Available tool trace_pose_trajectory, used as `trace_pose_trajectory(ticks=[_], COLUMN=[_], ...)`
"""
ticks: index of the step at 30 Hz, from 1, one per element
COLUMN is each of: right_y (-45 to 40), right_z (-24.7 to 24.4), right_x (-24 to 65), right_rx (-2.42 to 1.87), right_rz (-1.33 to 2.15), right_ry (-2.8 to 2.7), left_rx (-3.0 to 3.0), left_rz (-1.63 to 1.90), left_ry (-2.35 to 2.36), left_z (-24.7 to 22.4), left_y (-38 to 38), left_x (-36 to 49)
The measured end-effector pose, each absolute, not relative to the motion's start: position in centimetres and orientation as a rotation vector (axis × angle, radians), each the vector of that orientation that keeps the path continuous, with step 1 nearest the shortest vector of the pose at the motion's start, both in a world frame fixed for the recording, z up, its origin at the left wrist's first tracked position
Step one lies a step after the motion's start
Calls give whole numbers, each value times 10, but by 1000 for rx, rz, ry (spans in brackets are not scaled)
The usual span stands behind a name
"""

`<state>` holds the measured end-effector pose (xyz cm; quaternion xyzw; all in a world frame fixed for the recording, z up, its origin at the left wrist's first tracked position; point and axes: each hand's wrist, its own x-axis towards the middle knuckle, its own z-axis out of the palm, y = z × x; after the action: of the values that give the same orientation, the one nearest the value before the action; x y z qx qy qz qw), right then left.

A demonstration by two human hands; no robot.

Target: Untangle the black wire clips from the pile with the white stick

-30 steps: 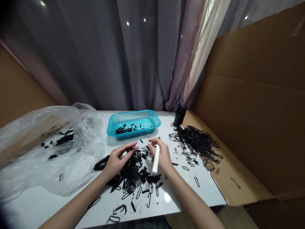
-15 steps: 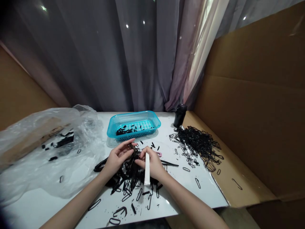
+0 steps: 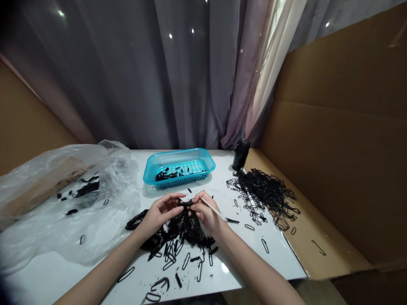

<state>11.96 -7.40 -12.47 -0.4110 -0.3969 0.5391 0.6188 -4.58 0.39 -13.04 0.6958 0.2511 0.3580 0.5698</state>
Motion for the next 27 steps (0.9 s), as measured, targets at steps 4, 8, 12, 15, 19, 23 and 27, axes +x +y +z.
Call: trace_pose_trajectory(ticks=[4,8,12,15,19,23,27], right_y=[-75,-74,-74,-75,-77,-77,-78], right_z=[-126,-129,-128,-129,-131,-131,-129], right_x=[119,121,121,122,122,122,120], right_rx=[-958,-1000,-1059,-1104,-1165,-1212,-1245], right_rz=[1196,1089,990,905,795,722,683], right_ry=[-918,-949,-995,-1033,-1088,-1123,-1142], left_rx=[1591,1557,1549,1551,1557,1604,1636], left_rz=[871,873,870,849,819,824,834], left_ry=[599,615,644,667,661,635,610], left_z=[-127,-125,-125,-126,-128,-129,-130], left_y=[4,2,1,2,1,1,1], left_x=[-45,-45,-46,-46,-45,-44,-44])
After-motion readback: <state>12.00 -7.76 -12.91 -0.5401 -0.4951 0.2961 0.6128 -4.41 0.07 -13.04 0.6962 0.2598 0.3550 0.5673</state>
